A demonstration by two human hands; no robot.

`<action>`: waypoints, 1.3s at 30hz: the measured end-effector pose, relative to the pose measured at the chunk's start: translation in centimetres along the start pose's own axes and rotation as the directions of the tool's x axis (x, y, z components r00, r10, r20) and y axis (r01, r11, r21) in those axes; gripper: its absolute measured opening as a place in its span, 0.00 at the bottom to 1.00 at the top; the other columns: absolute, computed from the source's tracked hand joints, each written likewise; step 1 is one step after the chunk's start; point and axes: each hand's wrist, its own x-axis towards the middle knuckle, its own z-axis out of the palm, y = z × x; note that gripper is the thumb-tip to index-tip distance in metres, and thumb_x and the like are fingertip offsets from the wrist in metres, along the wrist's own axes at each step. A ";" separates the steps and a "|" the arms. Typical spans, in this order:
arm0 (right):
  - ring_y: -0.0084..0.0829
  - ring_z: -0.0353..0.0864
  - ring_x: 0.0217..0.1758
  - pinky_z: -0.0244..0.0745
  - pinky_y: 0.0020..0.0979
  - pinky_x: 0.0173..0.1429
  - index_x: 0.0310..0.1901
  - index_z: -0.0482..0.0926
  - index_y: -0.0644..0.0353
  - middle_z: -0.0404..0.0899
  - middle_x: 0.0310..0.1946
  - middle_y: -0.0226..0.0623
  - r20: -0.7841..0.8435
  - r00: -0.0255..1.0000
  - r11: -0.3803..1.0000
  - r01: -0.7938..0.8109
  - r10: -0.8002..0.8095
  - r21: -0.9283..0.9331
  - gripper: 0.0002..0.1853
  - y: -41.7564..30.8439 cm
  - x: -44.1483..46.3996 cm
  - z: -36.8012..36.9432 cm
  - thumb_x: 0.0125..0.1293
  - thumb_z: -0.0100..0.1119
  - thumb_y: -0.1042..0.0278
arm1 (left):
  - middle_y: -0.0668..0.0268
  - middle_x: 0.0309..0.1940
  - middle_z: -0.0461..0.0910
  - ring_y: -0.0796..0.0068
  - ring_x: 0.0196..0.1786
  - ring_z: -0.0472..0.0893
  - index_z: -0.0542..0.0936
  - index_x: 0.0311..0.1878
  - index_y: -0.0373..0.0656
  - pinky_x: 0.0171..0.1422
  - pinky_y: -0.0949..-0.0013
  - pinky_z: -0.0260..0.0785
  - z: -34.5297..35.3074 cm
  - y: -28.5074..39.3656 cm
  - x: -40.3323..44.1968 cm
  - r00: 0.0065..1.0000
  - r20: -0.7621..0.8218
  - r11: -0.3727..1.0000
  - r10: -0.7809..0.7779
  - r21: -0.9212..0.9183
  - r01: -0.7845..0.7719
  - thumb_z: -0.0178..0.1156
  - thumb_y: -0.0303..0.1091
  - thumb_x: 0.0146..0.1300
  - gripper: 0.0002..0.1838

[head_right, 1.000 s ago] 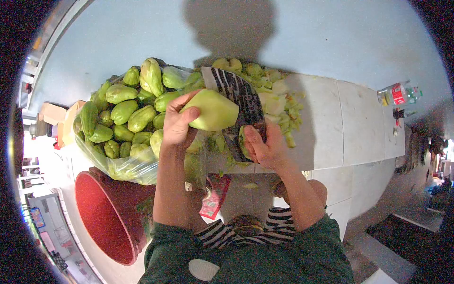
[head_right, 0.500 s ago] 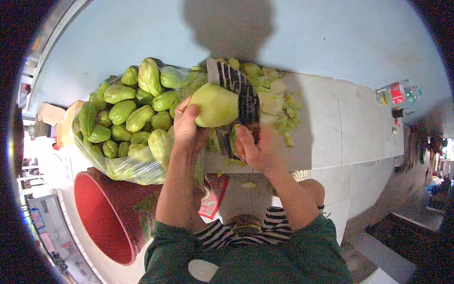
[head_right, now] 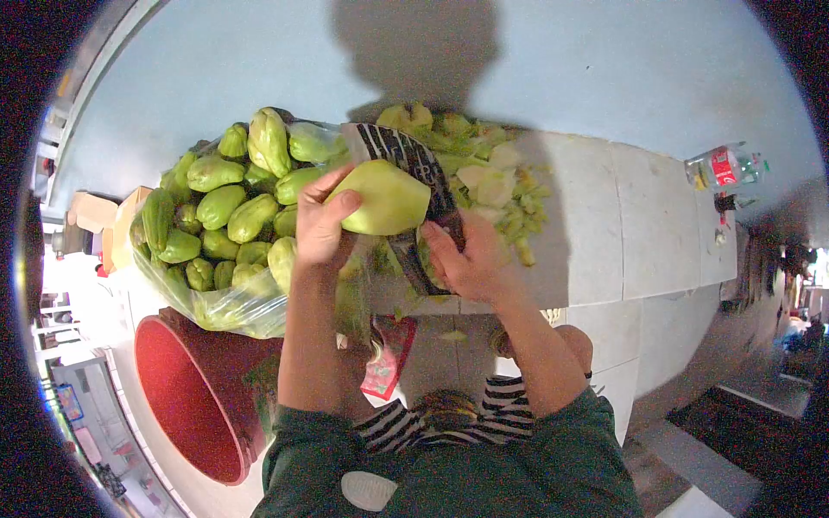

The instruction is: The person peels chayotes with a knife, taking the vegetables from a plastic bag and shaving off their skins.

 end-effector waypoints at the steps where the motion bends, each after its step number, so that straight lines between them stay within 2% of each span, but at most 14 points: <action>1: 0.21 0.63 0.10 0.58 0.26 0.14 0.23 0.66 0.59 0.63 0.11 0.27 -0.043 0.999 0.998 0.015 -0.013 0.055 0.22 0.9 0.0 0.7 0.72 0.51 0.53 | 0.56 0.41 0.83 0.70 0.39 0.83 0.79 0.49 0.27 0.50 0.67 0.77 0.2 -0.7 -0.1 0.999 -0.039 0.997 0.033 -0.075 -0.036 0.75 0.31 0.47 0.27; 3: 0.20 0.63 0.10 0.58 0.26 0.14 0.24 0.66 0.59 0.64 0.11 0.27 -0.082 0.996 0.994 0.029 -0.020 0.109 0.22 1.4 -0.1 1.1 0.72 0.52 0.54 | 0.56 0.42 0.83 0.71 0.39 0.83 0.79 0.49 0.28 0.49 0.68 0.77 0.7 -1.5 -0.1 0.996 -0.079 0.977 0.038 -0.208 -0.054 0.76 0.31 0.46 0.27; 7: 0.17 0.65 0.14 0.60 0.24 0.17 0.36 0.70 0.59 0.68 0.14 0.24 0.071 0.992 0.984 -0.109 0.100 0.141 0.11 -0.2 -0.3 -0.3 0.70 0.54 0.60 | 0.57 0.41 0.83 0.67 0.40 0.83 0.79 0.49 0.29 0.48 0.63 0.78 -0.7 0.9 0.1 0.996 0.060 0.973 -0.070 0.223 0.055 0.75 0.38 0.48 0.29; 9: 0.17 0.67 0.15 0.61 0.24 0.19 0.39 0.72 0.60 0.69 0.15 0.25 0.117 0.981 0.985 -0.161 0.154 0.059 0.10 0.1 0.0 -0.4 0.69 0.55 0.61 | 0.57 0.41 0.83 0.68 0.40 0.83 0.79 0.48 0.29 0.47 0.63 0.78 -0.6 0.4 -0.1 0.998 0.026 0.987 -0.048 0.154 0.044 0.75 0.39 0.47 0.28; 10: 0.18 0.65 0.13 0.59 0.24 0.17 0.36 0.70 0.60 0.68 0.14 0.26 0.045 0.999 0.998 -0.021 0.019 0.058 0.11 1.1 0.2 0.4 0.69 0.55 0.62 | 0.55 0.42 0.83 0.69 0.40 0.83 0.78 0.49 0.27 0.48 0.67 0.78 0.1 -0.6 -0.3 0.998 -0.063 0.998 -0.013 -0.065 0.009 0.77 0.33 0.45 0.29; 13: 0.18 0.63 0.11 0.58 0.24 0.15 0.34 0.68 0.61 0.67 0.13 0.26 -0.025 0.997 0.996 0.079 -0.078 0.030 0.10 1.5 0.2 0.7 0.68 0.56 0.66 | 0.55 0.42 0.83 0.68 0.40 0.83 0.78 0.50 0.27 0.48 0.66 0.78 1.0 -1.0 -0.4 0.988 -0.130 0.978 -0.078 -0.205 0.050 0.77 0.31 0.44 0.30; 18: 0.19 0.64 0.11 0.58 0.24 0.15 0.36 0.69 0.62 0.67 0.13 0.25 0.097 0.995 0.991 0.050 -0.038 -0.124 0.07 0.1 0.5 -0.2 0.66 0.57 0.70 | 0.56 0.42 0.83 0.70 0.41 0.83 0.78 0.50 0.27 0.48 0.68 0.77 -0.4 0.3 -0.1 0.996 0.019 0.984 -0.090 0.155 0.086 0.75 0.31 0.47 0.27; 19: 0.19 0.65 0.11 0.58 0.24 0.15 0.37 0.70 0.62 0.67 0.13 0.25 0.019 0.998 0.994 0.068 -0.067 -0.085 0.07 1.4 0.5 0.7 0.66 0.57 0.70 | 0.56 0.42 0.83 0.70 0.41 0.83 0.78 0.50 0.27 0.48 0.68 0.77 0.2 -0.3 -0.1 0.996 0.018 0.984 -0.090 0.154 0.086 0.75 0.31 0.47 0.27; 21: 0.19 0.65 0.11 0.58 0.25 0.15 0.38 0.70 0.63 0.68 0.13 0.25 -0.057 0.995 0.996 0.081 -0.083 -0.045 0.08 1.8 0.2 1.3 0.66 0.58 0.69 | 0.58 0.38 0.84 0.71 0.37 0.83 0.80 0.46 0.28 0.47 0.68 0.78 1.8 -1.8 -0.5 0.984 -0.175 0.977 -0.031 -0.213 -0.007 0.75 0.31 0.48 0.24; 23: 0.20 0.67 0.11 0.59 0.26 0.16 0.39 0.71 0.64 0.69 0.14 0.25 -0.051 0.998 0.992 0.024 -0.030 -0.127 0.09 0.6 0.0 1.1 0.65 0.59 0.69 | 0.58 0.37 0.84 0.71 0.35 0.84 0.80 0.46 0.28 0.46 0.66 0.79 1.2 -0.9 -0.3 0.985 -0.158 0.983 -0.063 -0.183 0.033 0.74 0.32 0.49 0.23; 25: 0.20 0.67 0.11 0.60 0.26 0.16 0.39 0.71 0.64 0.69 0.14 0.26 0.008 0.996 0.977 0.087 -0.087 -0.196 0.09 0.0 0.2 0.5 0.65 0.59 0.70 | 0.58 0.40 0.83 0.69 0.37 0.84 0.78 0.49 0.28 0.47 0.65 0.79 0.4 0.0 0.0 0.997 0.026 0.996 -0.068 0.066 0.066 0.74 0.33 0.50 0.25; 31: 0.20 0.68 0.12 0.61 0.26 0.17 0.39 0.71 0.65 0.70 0.14 0.27 0.027 0.994 0.966 0.107 -0.104 -0.237 0.10 1.3 0.4 0.0 0.64 0.60 0.69 | 0.58 0.38 0.83 0.71 0.37 0.84 0.79 0.45 0.30 0.45 0.66 0.79 1.4 -1.2 -0.5 0.990 -0.125 0.989 -0.063 -0.137 0.046 0.73 0.31 0.51 0.21; 36: 0.20 0.69 0.12 0.62 0.26 0.17 0.42 0.70 0.65 0.70 0.15 0.28 0.137 0.988 0.962 0.105 -0.072 -0.251 0.11 0.3 0.7 -0.4 0.64 0.60 0.69 | 0.59 0.38 0.83 0.71 0.36 0.83 0.79 0.45 0.31 0.43 0.66 0.79 1.1 -1.6 -0.2 0.994 -0.098 0.999 -0.049 -0.026 0.047 0.74 0.34 0.51 0.22; 39: 0.20 0.68 0.12 0.61 0.26 0.17 0.42 0.69 0.65 0.69 0.15 0.27 0.039 0.994 0.919 0.106 -0.099 -0.380 0.12 1.3 0.2 0.6 0.64 0.60 0.69 | 0.59 0.38 0.83 0.71 0.36 0.83 0.79 0.45 0.31 0.43 0.66 0.78 1.3 -2.0 -0.1 0.993 -0.115 0.998 -0.038 -0.057 0.032 0.74 0.37 0.50 0.23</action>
